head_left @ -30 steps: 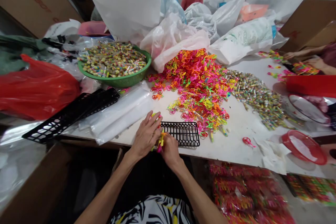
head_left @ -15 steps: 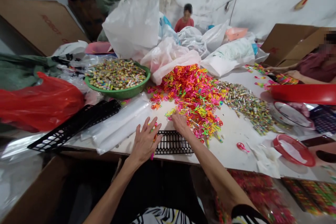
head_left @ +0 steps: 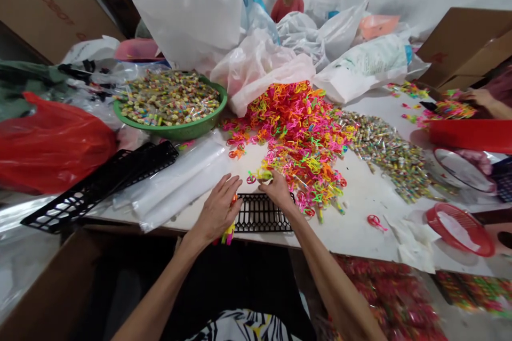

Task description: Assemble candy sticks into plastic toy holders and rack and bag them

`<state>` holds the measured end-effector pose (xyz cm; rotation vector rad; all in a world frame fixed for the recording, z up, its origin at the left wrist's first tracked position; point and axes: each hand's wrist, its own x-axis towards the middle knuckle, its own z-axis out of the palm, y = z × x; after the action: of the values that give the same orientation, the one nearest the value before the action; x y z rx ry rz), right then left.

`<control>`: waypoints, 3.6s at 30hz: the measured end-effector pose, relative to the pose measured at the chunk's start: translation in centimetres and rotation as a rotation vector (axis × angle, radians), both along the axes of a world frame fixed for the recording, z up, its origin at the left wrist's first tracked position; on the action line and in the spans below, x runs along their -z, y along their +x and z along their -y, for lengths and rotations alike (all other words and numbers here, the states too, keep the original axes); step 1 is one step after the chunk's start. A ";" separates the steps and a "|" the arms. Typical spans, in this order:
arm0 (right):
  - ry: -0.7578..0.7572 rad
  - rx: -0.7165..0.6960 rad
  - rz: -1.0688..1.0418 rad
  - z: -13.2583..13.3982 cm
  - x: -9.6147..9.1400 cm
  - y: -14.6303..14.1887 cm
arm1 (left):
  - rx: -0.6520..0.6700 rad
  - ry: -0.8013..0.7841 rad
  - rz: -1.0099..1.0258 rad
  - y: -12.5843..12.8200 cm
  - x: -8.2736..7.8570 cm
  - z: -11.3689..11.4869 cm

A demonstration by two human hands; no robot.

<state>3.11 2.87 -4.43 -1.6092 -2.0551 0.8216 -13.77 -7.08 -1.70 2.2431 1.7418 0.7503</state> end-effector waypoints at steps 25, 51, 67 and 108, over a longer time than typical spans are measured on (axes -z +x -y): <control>0.036 -0.446 0.154 1.2 -0.3 -2.7 | 0.058 -0.044 -0.158 -0.3 -0.2 -0.6; -0.425 0.187 -0.783 6.4 0.0 2.3 | -0.093 -0.024 -0.162 0.3 0.2 -0.4; 0.088 0.127 -0.457 9.3 0.1 0.0 | -0.105 0.091 -0.154 1.3 -2.2 -0.5; 0.083 -0.331 -0.183 9.3 1.4 -0.5 | -0.039 -0.004 -0.251 0.7 -0.7 0.8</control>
<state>2.56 -6.41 -5.87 -1.1202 -2.2181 0.9405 -13.07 -7.87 -1.04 2.3942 1.8981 0.4880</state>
